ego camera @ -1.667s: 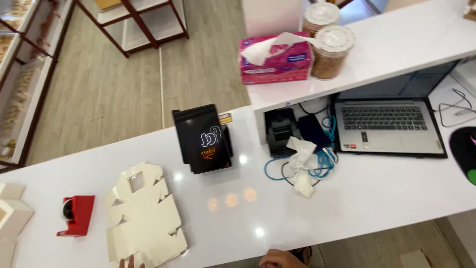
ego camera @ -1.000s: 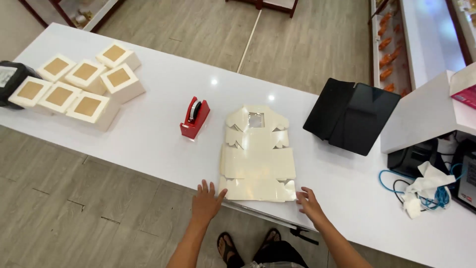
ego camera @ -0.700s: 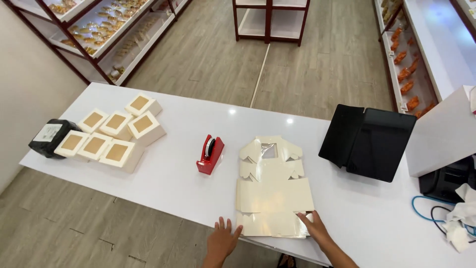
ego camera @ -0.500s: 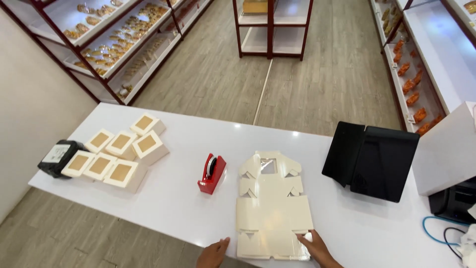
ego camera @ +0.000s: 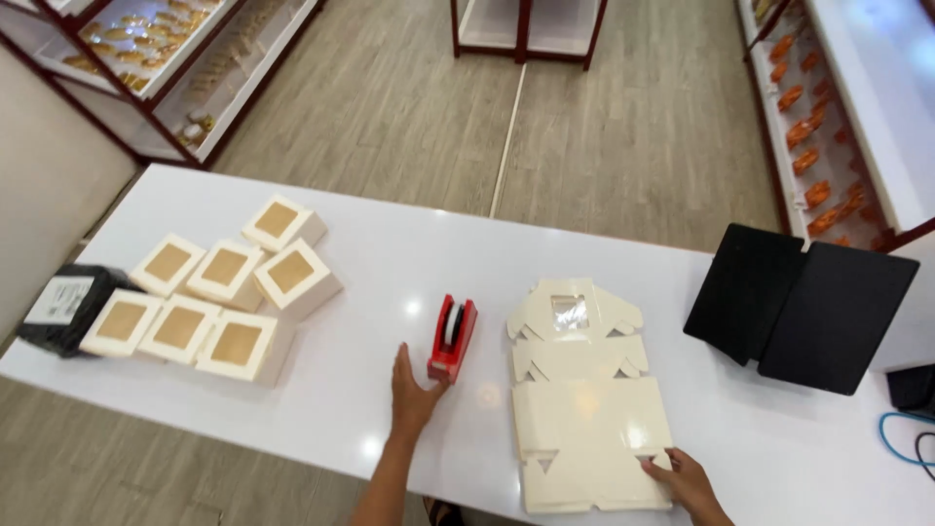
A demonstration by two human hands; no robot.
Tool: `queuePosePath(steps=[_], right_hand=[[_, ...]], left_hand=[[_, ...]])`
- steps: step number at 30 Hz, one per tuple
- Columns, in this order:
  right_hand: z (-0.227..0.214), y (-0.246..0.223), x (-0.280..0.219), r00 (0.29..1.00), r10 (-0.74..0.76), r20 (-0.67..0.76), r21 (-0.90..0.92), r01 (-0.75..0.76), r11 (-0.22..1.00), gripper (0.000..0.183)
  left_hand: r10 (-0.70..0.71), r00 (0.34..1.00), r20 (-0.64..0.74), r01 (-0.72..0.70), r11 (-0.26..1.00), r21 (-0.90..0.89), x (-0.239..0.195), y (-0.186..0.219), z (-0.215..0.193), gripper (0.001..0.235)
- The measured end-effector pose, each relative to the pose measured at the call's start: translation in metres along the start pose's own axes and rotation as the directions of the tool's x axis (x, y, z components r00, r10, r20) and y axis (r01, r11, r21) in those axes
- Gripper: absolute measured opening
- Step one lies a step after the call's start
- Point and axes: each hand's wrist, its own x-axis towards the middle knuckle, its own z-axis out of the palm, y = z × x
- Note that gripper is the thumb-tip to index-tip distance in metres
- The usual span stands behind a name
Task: The person assembles small white cardboard boxes with clear windows on a white counter. They fold the flat pieces, apply tape to secure the edges, and stack the finished boxes. The process is repeated for multiple units.
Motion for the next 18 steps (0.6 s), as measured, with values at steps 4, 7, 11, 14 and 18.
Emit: queuePosePath(steps=[4, 7, 11, 14, 18], right_hand=[[0.010, -0.017, 0.005, 0.949, 0.280, -0.145, -0.027, -0.287, 0.958, 0.042], [0.024, 0.016, 0.014, 0.932, 0.114, -0.344, -0.074, -0.148, 0.986, 0.041], [0.029, 0.006, -0.004, 0.947, 0.046, -0.318, -0.247, -0.129, 0.960, 0.052], [0.046, -0.026, -0.053, 0.934, 0.088, -0.346, -0.185, -0.160, 0.970, 0.045], [0.049, 0.006, 0.014, 0.831, -0.074, -0.551, -0.235, -0.069, 0.970, 0.038]], left_hand=[[0.254, 0.954, 0.161, -0.255, 0.967, -0.020, 0.031, -0.018, 0.012, 0.079], [0.037, 0.947, 0.319, 0.015, 0.987, -0.159, 0.030, 0.007, -0.012, 0.077], [0.321, 0.880, 0.350, -0.182, 0.909, -0.376, 0.071, 0.043, -0.062, 0.079], [0.098, 0.961, 0.260, -0.073, 0.992, -0.104, 0.126, -0.019, -0.057, 0.072], [0.076, 0.963, 0.259, -0.046, 0.992, -0.121, 0.189, 0.017, -0.099, 0.069]])
